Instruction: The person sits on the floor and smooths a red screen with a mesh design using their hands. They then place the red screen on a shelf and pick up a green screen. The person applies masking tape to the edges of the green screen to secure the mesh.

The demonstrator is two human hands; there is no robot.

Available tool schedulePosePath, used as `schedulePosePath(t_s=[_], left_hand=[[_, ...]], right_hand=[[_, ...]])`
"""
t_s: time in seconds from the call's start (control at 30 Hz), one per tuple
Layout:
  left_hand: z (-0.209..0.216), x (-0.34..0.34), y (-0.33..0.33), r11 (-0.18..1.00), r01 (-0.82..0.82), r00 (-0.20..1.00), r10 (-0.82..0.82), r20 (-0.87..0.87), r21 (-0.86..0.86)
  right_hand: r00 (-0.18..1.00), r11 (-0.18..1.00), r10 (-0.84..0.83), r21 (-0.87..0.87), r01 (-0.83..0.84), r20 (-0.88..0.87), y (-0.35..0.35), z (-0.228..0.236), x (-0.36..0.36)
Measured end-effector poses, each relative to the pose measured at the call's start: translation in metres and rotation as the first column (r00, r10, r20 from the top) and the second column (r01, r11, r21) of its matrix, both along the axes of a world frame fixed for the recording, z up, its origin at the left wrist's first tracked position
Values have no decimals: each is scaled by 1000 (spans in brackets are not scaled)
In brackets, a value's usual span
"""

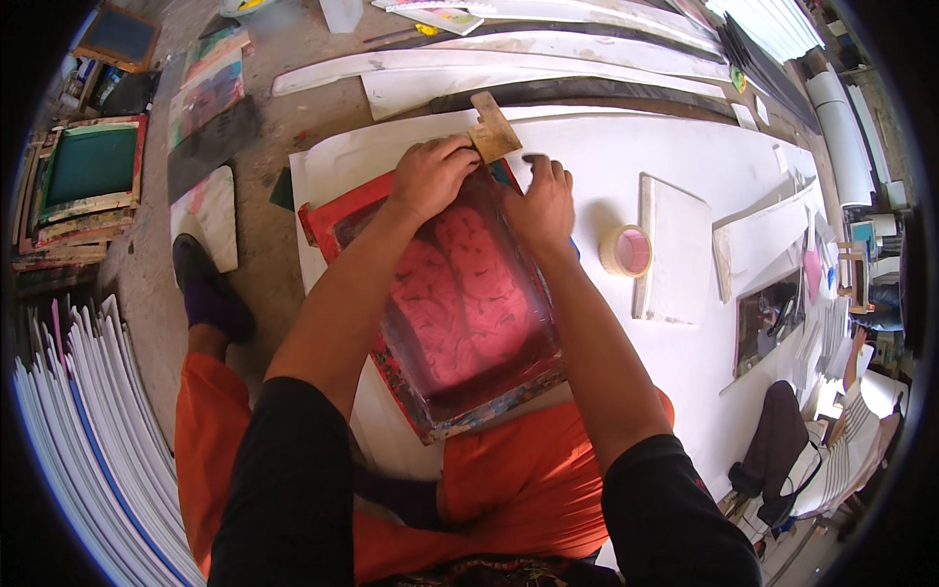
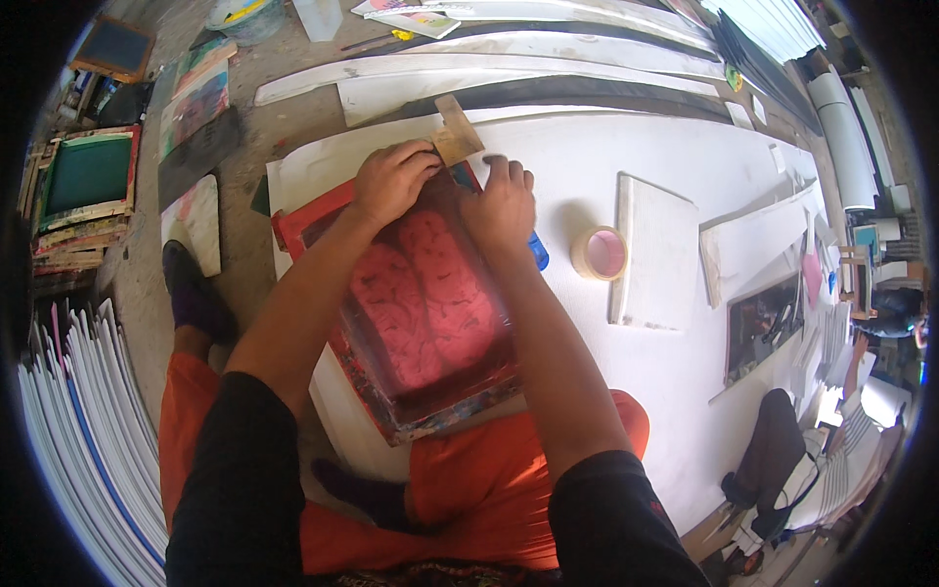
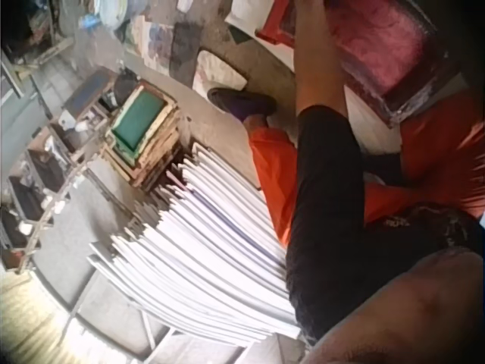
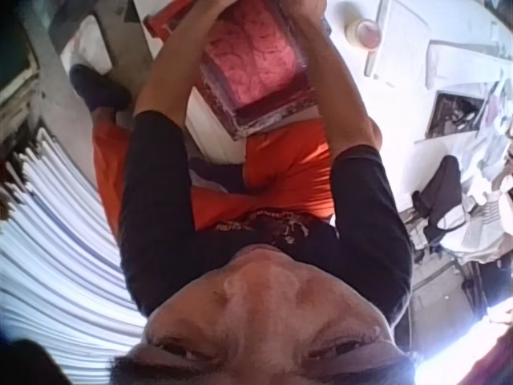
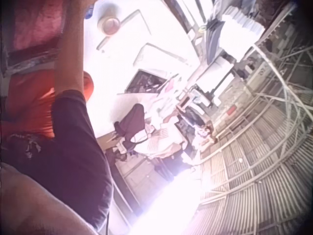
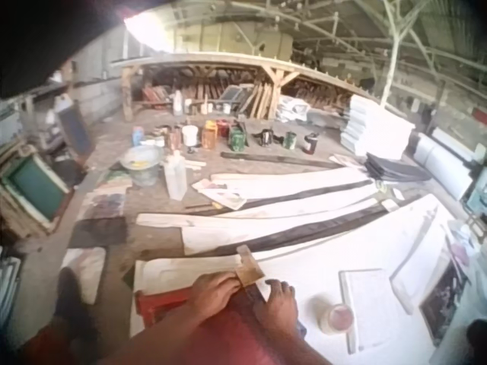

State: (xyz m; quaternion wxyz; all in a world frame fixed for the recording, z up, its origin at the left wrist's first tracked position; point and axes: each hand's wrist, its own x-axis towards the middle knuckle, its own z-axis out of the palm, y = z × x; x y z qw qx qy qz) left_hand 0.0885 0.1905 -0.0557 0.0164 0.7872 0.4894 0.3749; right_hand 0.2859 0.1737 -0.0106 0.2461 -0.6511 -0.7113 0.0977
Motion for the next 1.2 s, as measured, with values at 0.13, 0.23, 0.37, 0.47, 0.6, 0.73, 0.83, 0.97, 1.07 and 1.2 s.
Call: schedulePosePath(t_s=[0.13, 0.23, 0.37, 0.47, 0.6, 0.73, 0.83, 0.97, 1.07, 1.2], left_hand=[[6, 2, 4, 998, 36, 999, -36, 8, -43], [8, -2, 3, 987, 19, 999, -12, 48, -162], [9, -1, 5, 974, 34, 993, -8, 115, -224], [10, -1, 7, 967, 27, 990, 9, 140, -255], [15, 0, 9, 936, 12, 989, 41, 141, -352], [13, 1, 14, 920, -47, 981, 115, 153, -389], [14, 6, 27, 849, -106, 958, 226, 175, -518], [22, 7, 39, 605, -88, 926, 342, 159, -791], [26, 8, 39, 531, -116, 908, 399, 127, -839], [29, 13, 44, 509, -168, 884, 456, 100, -844]], right_hand=[[959, 984, -144, -142, 111, -245, 22, -13, -14], [884, 928, -214, -368, 52, -415, 32, -1, -18], [862, 933, -155, -358, -32, -483, 52, -34, 2], [796, 922, -127, -366, -125, -592, 61, -53, 11], [724, 896, -228, -431, -106, -651, 62, -52, 14], [759, 906, -224, -417, -69, -612, 53, -38, 9], [725, 927, -193, -366, -87, -662, 48, -51, 9], [807, 940, -152, -336, -60, -570, 47, -62, 6], [754, 886, -264, -461, -57, -601, 50, -47, 7], [734, 851, -371, -525, 23, -569, 49, -28, 3]])
